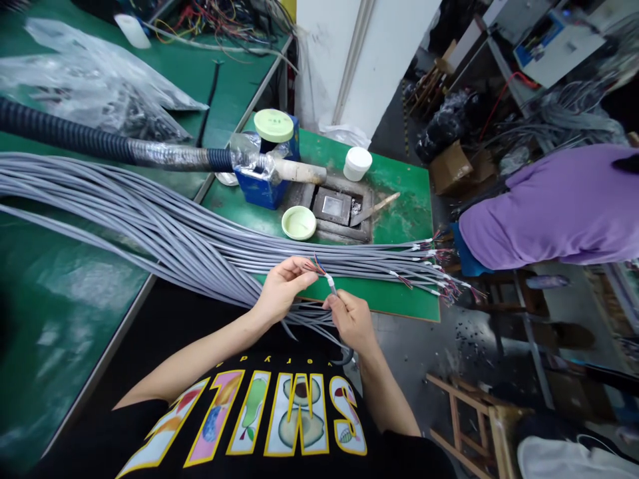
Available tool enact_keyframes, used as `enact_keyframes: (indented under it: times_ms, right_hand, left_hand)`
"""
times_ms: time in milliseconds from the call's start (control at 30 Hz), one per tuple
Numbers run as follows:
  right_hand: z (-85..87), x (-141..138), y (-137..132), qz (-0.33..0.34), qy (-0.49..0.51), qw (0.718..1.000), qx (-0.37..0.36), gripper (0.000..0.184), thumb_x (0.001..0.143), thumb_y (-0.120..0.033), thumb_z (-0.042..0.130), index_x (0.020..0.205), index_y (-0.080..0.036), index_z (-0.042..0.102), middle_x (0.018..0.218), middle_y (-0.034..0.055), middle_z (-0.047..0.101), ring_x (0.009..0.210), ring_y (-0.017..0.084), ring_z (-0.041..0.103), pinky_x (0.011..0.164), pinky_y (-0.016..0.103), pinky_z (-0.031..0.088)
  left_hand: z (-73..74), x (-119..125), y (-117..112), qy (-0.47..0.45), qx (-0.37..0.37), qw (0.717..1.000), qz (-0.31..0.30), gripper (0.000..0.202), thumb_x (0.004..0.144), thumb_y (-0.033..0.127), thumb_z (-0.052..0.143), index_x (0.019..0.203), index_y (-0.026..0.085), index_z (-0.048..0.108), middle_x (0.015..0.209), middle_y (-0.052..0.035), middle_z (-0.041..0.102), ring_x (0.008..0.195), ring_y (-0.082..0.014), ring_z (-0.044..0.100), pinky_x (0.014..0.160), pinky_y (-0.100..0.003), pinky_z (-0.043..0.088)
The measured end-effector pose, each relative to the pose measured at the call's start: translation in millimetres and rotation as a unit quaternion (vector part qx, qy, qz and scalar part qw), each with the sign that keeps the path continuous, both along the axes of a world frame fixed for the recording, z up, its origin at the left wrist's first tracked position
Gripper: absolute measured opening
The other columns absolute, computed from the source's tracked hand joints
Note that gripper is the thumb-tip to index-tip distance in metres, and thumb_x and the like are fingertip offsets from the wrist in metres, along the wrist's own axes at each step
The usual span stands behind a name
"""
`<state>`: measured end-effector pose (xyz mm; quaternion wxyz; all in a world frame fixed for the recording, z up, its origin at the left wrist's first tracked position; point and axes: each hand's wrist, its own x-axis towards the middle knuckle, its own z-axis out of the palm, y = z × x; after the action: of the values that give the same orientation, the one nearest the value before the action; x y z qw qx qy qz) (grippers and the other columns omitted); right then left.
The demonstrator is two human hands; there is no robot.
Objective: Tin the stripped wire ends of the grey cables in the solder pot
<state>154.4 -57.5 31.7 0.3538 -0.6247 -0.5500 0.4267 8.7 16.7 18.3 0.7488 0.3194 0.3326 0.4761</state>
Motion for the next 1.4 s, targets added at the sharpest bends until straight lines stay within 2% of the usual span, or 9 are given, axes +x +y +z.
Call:
enact_keyframes:
  times_ms: [333, 467, 567, 700, 767, 900, 1033, 1167, 1400]
  right_hand:
    - [-1.7, 0.4, 3.0, 0.018, 0.015, 1.000, -0.008, 0.037, 0.091, -0.045, 0.043, 0.071, -0.017, 0.057, 0.041, -0.0067, 0.039, 0.039, 0.007, 0.035, 0.043, 0.021, 0.031]
    - [6.5, 6.3, 12.8, 0.057, -0.010, 0.998, -0.011, 0.029, 0.090, -0.038, 0.047, 0.105, -0.018, 0.062, 0.062, -0.0020, 0.058, 0.053, 0.010, 0.052, 0.054, 0.022, 0.044]
    - [16.7, 3.7, 23.1, 0.040, -0.075, 0.996, 0.029, 0.041, 0.084, -0.036, 0.058, 0.122, -0.022, 0.057, 0.078, 0.0010, 0.065, 0.065, 0.013, 0.059, 0.063, 0.025, 0.049]
    - [20.5, -8.7, 31.5, 0.003, -0.119, 0.985, 0.124, 0.028, 0.080, -0.035, 0.063, 0.104, -0.022, 0.069, 0.093, 0.0045, 0.071, 0.082, 0.018, 0.066, 0.074, 0.028, 0.051]
    - [16.4, -13.5, 32.7, -0.011, -0.120, 0.980, 0.158, 0.023, 0.082, -0.034, 0.061, 0.098, -0.022, 0.072, 0.089, 0.0042, 0.073, 0.077, 0.017, 0.067, 0.070, 0.027, 0.052]
    - [6.1, -14.3, 34.8, -0.043, -0.114, 0.965, 0.233, 0.022, 0.087, -0.031, 0.056, 0.098, -0.021, 0.072, 0.070, 0.0009, 0.070, 0.054, 0.013, 0.061, 0.053, 0.025, 0.049]
    - [7.6, -10.4, 39.8, -0.026, -0.153, 0.933, 0.325, 0.019, 0.085, -0.022, 0.058, 0.098, -0.023, 0.072, 0.081, 0.0024, 0.072, 0.070, 0.015, 0.066, 0.065, 0.028, 0.053]
    - [17.3, -9.8, 45.3, -0.001, -0.201, 0.918, 0.342, 0.013, 0.083, -0.019, 0.061, 0.089, -0.023, 0.072, 0.081, 0.0036, 0.071, 0.075, 0.016, 0.065, 0.070, 0.030, 0.052]
    - [30.3, -19.7, 64.1, 0.055, -0.176, 0.927, 0.325, 0.016, 0.085, -0.022, 0.059, 0.074, -0.021, 0.070, 0.071, 0.0024, 0.068, 0.067, 0.015, 0.061, 0.063, 0.028, 0.049]
  left_hand:
    - [-6.2, -2.3, 0.2, -0.012, 0.016, 1.000, 0.022, 0.022, 0.066, 0.035, 0.077, 0.072, 0.017, 0.066, 0.069, -0.0007, 0.069, 0.057, -0.0083, 0.054, 0.056, -0.022, 0.041]
    - [-11.3, 0.3, -0.7, -0.025, -0.023, 0.999, -0.003, 0.021, 0.066, 0.033, 0.076, 0.073, 0.016, 0.066, 0.066, 0.0011, 0.067, 0.053, -0.0061, 0.050, 0.054, -0.020, 0.037]
    - [-12.6, 5.2, -3.9, -0.040, -0.046, 0.998, -0.029, 0.024, 0.061, 0.033, 0.079, 0.072, 0.016, 0.066, 0.062, 0.0024, 0.064, 0.053, -0.0057, 0.048, 0.054, -0.020, 0.036]
    - [-9.2, 9.4, -7.9, -0.098, -0.082, 0.990, -0.066, 0.027, 0.054, 0.030, 0.083, 0.062, 0.015, 0.063, 0.057, 0.0038, 0.059, 0.051, -0.0048, 0.045, 0.053, -0.019, 0.035]
    - [-5.8, 9.5, -8.7, -0.111, -0.087, 0.988, -0.065, 0.027, 0.053, 0.031, 0.083, 0.063, 0.015, 0.064, 0.058, 0.0034, 0.059, 0.051, -0.0050, 0.046, 0.053, -0.019, 0.035]
    - [-1.3, 9.5, -8.6, -0.108, -0.047, 0.993, -0.019, 0.024, 0.060, 0.033, 0.081, 0.069, 0.016, 0.067, 0.062, 0.0025, 0.062, 0.054, -0.0059, 0.049, 0.056, -0.019, 0.039]
    - [-4.3, 10.8, -7.8, -0.079, 0.003, 0.996, 0.044, 0.019, 0.065, 0.031, 0.079, 0.069, 0.017, 0.067, 0.063, 0.0030, 0.064, 0.061, -0.0074, 0.055, 0.066, -0.021, 0.045]
    - [-9.3, 8.1, -6.4, -0.046, 0.021, 0.995, 0.082, 0.018, 0.065, 0.031, 0.079, 0.070, 0.017, 0.067, 0.070, 0.0019, 0.067, 0.066, -0.0087, 0.059, 0.070, -0.022, 0.047]
    - [-12.4, -2.5, -0.5, -0.044, 0.029, 0.994, 0.096, 0.021, 0.067, 0.033, 0.078, 0.068, 0.016, 0.066, 0.067, 0.0008, 0.068, 0.066, -0.0102, 0.062, 0.070, -0.024, 0.049]
